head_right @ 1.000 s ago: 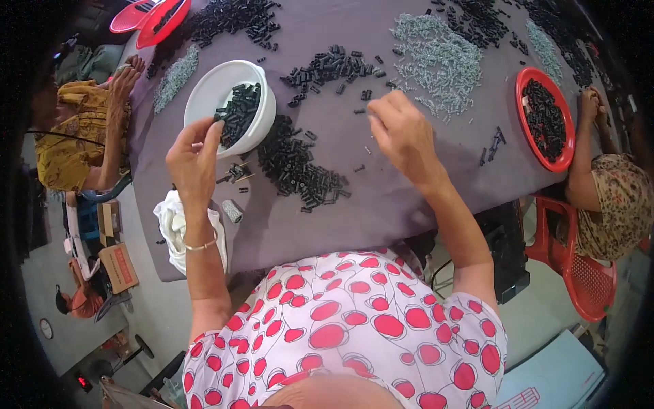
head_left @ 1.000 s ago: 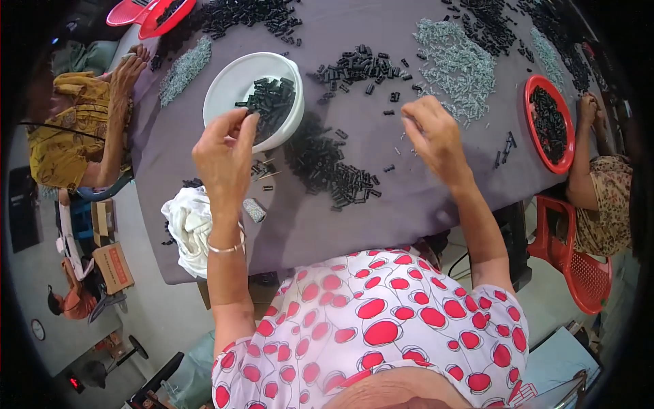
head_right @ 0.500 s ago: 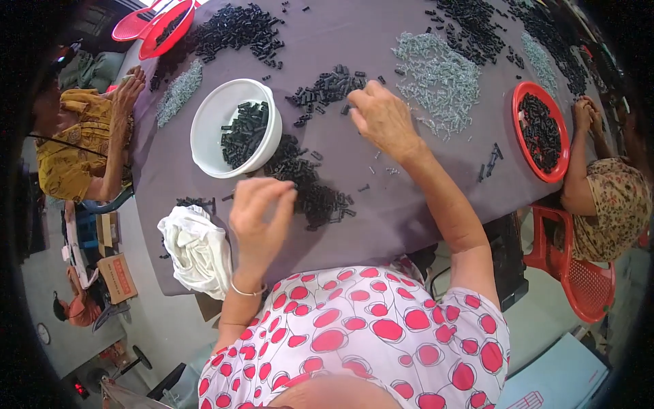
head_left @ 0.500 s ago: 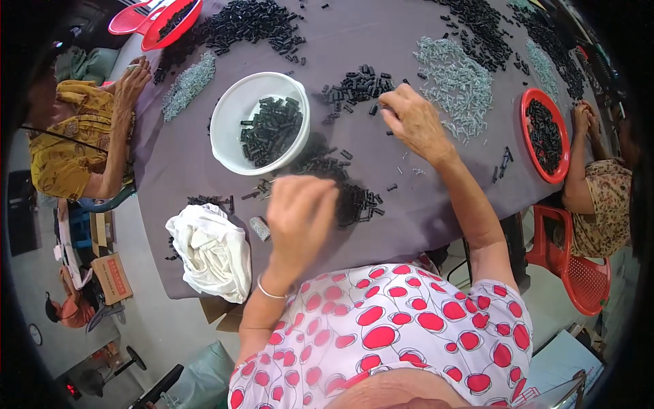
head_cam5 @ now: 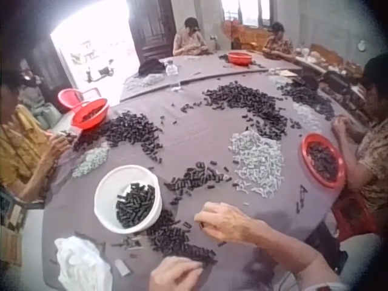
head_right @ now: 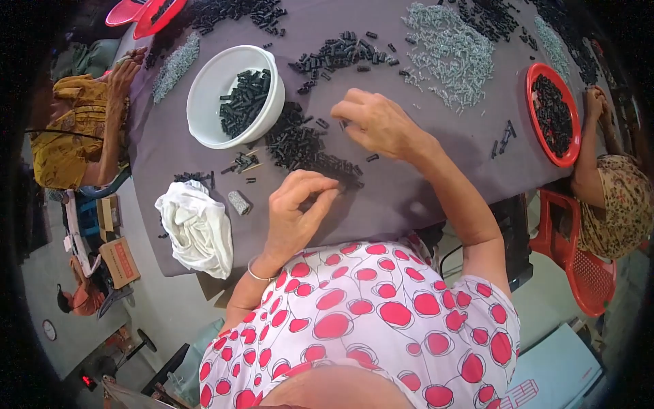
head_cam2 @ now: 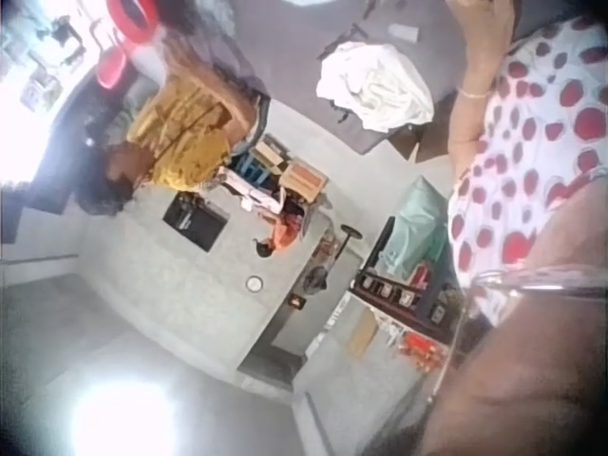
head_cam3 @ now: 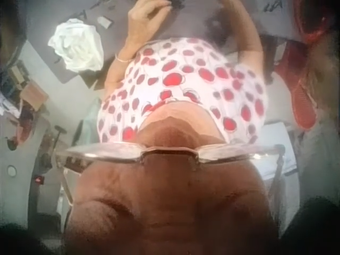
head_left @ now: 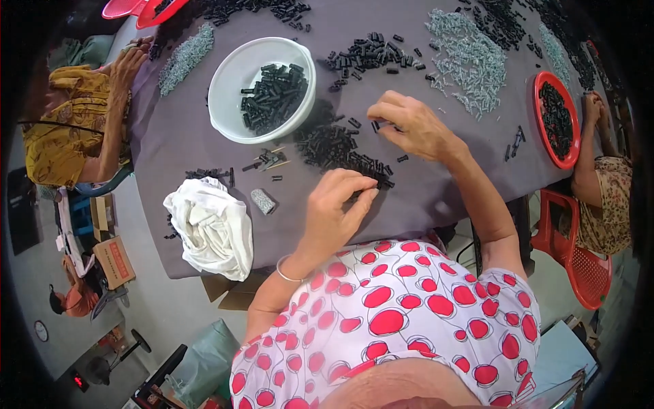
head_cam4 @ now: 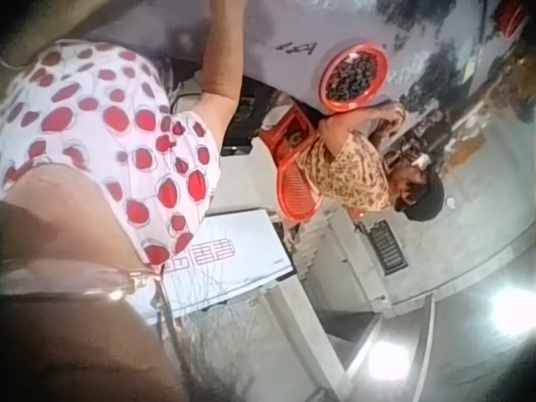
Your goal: Manually assemble small black plastic parts by joining them together with pins or rings.
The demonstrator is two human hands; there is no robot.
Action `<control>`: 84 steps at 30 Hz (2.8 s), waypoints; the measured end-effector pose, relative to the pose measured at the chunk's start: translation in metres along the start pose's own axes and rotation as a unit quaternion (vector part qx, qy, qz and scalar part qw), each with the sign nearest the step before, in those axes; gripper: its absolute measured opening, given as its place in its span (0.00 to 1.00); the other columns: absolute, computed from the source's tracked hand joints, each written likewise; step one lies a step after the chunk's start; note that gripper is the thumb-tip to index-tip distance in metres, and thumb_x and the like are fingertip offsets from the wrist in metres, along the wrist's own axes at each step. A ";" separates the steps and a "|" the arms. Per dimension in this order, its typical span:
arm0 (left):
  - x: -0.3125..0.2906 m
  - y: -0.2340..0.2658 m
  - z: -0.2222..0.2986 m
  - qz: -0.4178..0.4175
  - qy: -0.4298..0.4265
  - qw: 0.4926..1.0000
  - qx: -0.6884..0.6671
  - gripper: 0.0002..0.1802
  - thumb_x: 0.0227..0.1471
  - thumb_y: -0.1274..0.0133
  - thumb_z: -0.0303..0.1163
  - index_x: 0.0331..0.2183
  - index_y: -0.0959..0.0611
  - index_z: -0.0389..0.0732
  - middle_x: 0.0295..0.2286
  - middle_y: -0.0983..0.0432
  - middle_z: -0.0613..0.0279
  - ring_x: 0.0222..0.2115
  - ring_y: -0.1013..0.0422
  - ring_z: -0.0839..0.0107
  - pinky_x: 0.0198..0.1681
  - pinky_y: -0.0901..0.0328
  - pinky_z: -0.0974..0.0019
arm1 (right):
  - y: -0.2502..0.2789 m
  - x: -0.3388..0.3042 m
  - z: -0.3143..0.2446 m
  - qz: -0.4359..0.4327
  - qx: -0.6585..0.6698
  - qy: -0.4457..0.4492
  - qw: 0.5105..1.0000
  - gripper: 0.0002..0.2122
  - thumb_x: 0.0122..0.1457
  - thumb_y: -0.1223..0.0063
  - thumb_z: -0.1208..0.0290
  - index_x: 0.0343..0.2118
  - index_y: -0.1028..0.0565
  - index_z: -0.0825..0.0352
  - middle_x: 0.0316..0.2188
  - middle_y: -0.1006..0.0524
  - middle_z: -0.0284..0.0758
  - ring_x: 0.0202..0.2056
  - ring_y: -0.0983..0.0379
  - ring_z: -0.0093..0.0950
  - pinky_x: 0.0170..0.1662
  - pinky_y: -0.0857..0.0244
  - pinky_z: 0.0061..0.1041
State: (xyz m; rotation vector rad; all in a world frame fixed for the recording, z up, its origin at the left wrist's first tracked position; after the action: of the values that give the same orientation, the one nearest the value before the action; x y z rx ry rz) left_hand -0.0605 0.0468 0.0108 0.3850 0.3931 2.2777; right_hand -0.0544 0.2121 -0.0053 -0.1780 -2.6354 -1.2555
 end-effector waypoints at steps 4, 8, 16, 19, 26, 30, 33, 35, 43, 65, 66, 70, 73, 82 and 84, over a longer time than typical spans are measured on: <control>-0.001 0.007 -0.004 0.023 -0.003 1.000 -0.005 0.08 0.42 0.41 0.21 0.30 0.18 0.35 0.27 0.25 0.57 0.29 0.29 0.64 0.28 0.33 0.67 | 0.030 -0.027 -0.002 0.102 0.106 -0.018 0.989 0.09 0.47 0.46 0.81 0.34 0.27 0.68 0.28 0.29 0.38 0.28 0.29 0.36 0.31 0.34 0.30; 0.009 0.019 0.011 0.096 -0.102 0.975 0.171 0.07 0.39 0.39 0.22 0.27 0.19 0.38 0.26 0.26 0.59 0.28 0.32 0.60 0.31 0.37 0.62 | 0.046 -0.054 0.007 0.145 0.080 -0.074 0.983 0.09 0.45 0.45 0.82 0.31 0.27 0.68 0.27 0.28 0.36 0.27 0.30 0.32 0.29 0.36 0.26; 0.054 0.010 0.013 0.070 -0.170 0.935 0.302 0.08 0.39 0.40 0.25 0.27 0.20 0.41 0.26 0.28 0.62 0.30 0.33 0.61 0.35 0.38 0.60 | 0.036 -0.053 -0.013 0.136 -0.043 -0.050 0.989 0.04 0.47 0.45 0.76 0.28 0.26 0.63 0.26 0.30 0.33 0.32 0.32 0.33 0.35 0.41 0.31; 0.056 0.007 0.016 0.050 -0.172 0.935 0.306 0.08 0.39 0.40 0.24 0.28 0.19 0.40 0.27 0.27 0.62 0.31 0.33 0.61 0.34 0.38 0.61 | 0.049 -0.067 0.005 0.173 -0.064 -0.079 0.980 0.04 0.47 0.45 0.77 0.27 0.26 0.63 0.25 0.31 0.32 0.31 0.33 0.32 0.34 0.43 0.31; 0.050 0.002 0.008 0.025 -0.156 0.937 0.312 0.09 0.40 0.40 0.24 0.29 0.19 0.40 0.28 0.27 0.62 0.30 0.34 0.62 0.34 0.37 0.62 | 0.031 -0.070 -0.007 0.139 -0.122 -0.088 0.979 0.04 0.46 0.43 0.75 0.26 0.26 0.62 0.26 0.32 0.30 0.32 0.34 0.31 0.34 0.44 0.30; 0.055 0.004 0.008 0.030 -0.149 0.932 0.330 0.08 0.41 0.40 0.24 0.29 0.18 0.39 0.28 0.27 0.62 0.31 0.34 0.61 0.34 0.37 0.62 | 0.019 -0.066 -0.009 0.140 -0.188 -0.095 0.967 0.05 0.44 0.41 0.73 0.25 0.27 0.61 0.27 0.32 0.29 0.33 0.34 0.29 0.35 0.45 0.31; 0.062 0.000 0.007 0.035 -0.159 0.929 0.333 0.07 0.40 0.41 0.26 0.27 0.19 0.41 0.27 0.28 0.61 0.31 0.34 0.60 0.35 0.37 0.59 | 0.014 -0.067 -0.009 0.138 -0.211 -0.104 0.962 0.06 0.43 0.41 0.73 0.24 0.27 0.61 0.27 0.32 0.29 0.33 0.35 0.29 0.35 0.45 0.30; 0.069 -0.008 0.005 0.025 -0.175 0.928 0.328 0.07 0.40 0.41 0.26 0.28 0.19 0.41 0.27 0.28 0.61 0.30 0.34 0.60 0.35 0.37 0.60 | 0.013 -0.067 -0.011 0.146 -0.213 -0.105 0.960 0.06 0.43 0.41 0.73 0.24 0.27 0.61 0.26 0.33 0.29 0.33 0.35 0.29 0.35 0.45 0.30; 0.086 -0.031 -0.004 -0.102 -0.151 0.911 0.369 0.10 0.40 0.40 0.29 0.30 0.19 0.40 0.29 0.27 0.61 0.34 0.34 0.59 0.39 0.37 0.60 | 0.017 -0.070 -0.020 0.185 -0.215 -0.061 0.957 0.07 0.42 0.41 0.75 0.24 0.28 0.61 0.26 0.31 0.29 0.31 0.34 0.28 0.36 0.45 0.29; 0.020 -0.028 -0.037 -0.023 0.256 0.859 -0.442 0.14 0.52 0.46 0.23 0.42 0.23 0.30 0.34 0.22 0.54 0.31 0.25 0.72 0.31 0.29 0.74 | 0.032 -0.068 -0.041 0.248 0.176 -0.086 0.949 0.08 0.46 0.46 0.86 0.29 0.27 0.68 0.26 0.28 0.33 0.24 0.30 0.23 0.30 0.34 0.21; 0.019 -0.029 -0.036 -0.023 0.257 0.859 -0.443 0.14 0.52 0.46 0.23 0.42 0.23 0.30 0.34 0.22 0.54 0.31 0.25 0.72 0.31 0.29 0.74 | 0.032 -0.067 -0.044 0.242 0.165 -0.075 0.953 0.09 0.45 0.45 0.86 0.29 0.27 0.68 0.26 0.28 0.34 0.25 0.29 0.25 0.30 0.33 0.22; 0.018 -0.023 -0.030 -0.005 0.206 0.900 -0.385 0.17 0.51 0.45 0.21 0.45 0.26 0.30 0.33 0.22 0.55 0.31 0.25 0.73 0.33 0.30 0.75 | 0.032 -0.066 -0.055 0.242 0.108 -0.033 0.964 0.10 0.44 0.45 0.86 0.30 0.27 0.67 0.28 0.27 0.37 0.28 0.28 0.32 0.31 0.33 0.26; 0.016 -0.022 -0.025 -0.001 0.186 0.916 -0.356 0.19 0.51 0.46 0.19 0.45 0.28 0.29 0.33 0.23 0.55 0.31 0.26 0.74 0.34 0.31 0.75 | 0.029 -0.065 -0.059 0.227 0.087 -0.025 0.970 0.09 0.44 0.45 0.85 0.30 0.27 0.68 0.28 0.26 0.38 0.30 0.28 0.36 0.32 0.32 0.29; 0.014 -0.025 -0.029 -0.015 0.187 0.923 -0.337 0.17 0.52 0.46 0.22 0.45 0.27 0.30 0.34 0.22 0.55 0.32 0.24 0.72 0.34 0.29 0.73 | 0.023 -0.064 -0.066 0.197 0.042 0.005 0.980 0.11 0.45 0.45 0.83 0.34 0.27 0.69 0.29 0.27 0.39 0.30 0.29 0.37 0.32 0.33 0.30; 0.012 -0.025 -0.034 -0.025 0.209 0.906 -0.367 0.17 0.52 0.46 0.22 0.45 0.27 0.30 0.34 0.22 0.55 0.32 0.24 0.71 0.34 0.29 0.73 | 0.026 -0.066 -0.062 0.202 0.087 -0.011 0.975 0.11 0.45 0.44 0.83 0.34 0.26 0.69 0.29 0.27 0.39 0.30 0.29 0.36 0.32 0.33 0.29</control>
State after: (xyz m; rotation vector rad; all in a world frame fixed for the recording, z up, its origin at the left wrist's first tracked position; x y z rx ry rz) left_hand -0.0652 0.0666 -0.0282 -0.4985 -0.2632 2.2538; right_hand 0.0231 0.1794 0.0358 -0.6614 -2.5321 -0.8895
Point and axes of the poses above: each hand's wrist, its own x-axis towards the middle knuckle, its own y-axis out of the back of the hand, z = x × y, the point moved 8 cm from there along x, towards the middle knuckle
